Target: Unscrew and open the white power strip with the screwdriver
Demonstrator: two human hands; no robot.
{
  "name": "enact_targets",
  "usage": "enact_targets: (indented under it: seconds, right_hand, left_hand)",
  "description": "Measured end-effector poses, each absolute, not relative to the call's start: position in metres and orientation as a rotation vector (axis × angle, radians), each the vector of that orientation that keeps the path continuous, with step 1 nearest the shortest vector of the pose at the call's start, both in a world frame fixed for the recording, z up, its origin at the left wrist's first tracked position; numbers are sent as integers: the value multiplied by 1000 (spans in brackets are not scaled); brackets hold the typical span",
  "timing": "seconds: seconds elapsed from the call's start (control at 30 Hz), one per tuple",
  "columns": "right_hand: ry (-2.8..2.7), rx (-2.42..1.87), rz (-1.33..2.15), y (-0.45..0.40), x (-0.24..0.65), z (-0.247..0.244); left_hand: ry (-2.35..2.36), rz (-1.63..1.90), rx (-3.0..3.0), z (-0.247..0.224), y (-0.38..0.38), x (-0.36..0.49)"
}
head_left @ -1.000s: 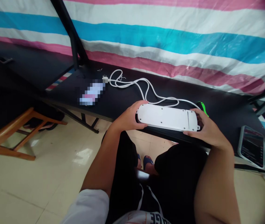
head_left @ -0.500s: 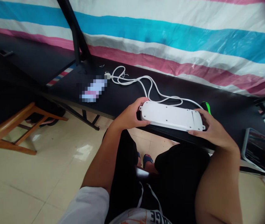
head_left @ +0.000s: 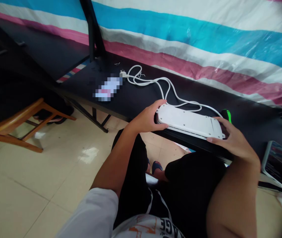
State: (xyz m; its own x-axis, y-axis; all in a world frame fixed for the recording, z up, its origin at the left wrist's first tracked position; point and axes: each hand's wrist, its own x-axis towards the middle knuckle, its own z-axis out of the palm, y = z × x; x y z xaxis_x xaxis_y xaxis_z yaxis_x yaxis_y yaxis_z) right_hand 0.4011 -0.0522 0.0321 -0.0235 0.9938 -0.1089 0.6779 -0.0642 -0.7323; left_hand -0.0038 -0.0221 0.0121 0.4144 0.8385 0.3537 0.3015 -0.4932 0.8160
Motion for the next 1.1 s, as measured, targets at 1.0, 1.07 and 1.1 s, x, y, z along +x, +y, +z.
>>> enact_targets:
  seconds: [1.0,1.07,1.1]
  right_hand:
    - [-1746,-1601,683,-74,391,22]
    - [-1758,-1574,689,-74,392,21]
    - [-1761,-1561,694,-74,392,20]
  left_hand:
    - [963,1032,1994,10,-21,-5]
    - [960,1039,2001,9,-20,-5]
    - [962,1041,2006,8,-20,-5]
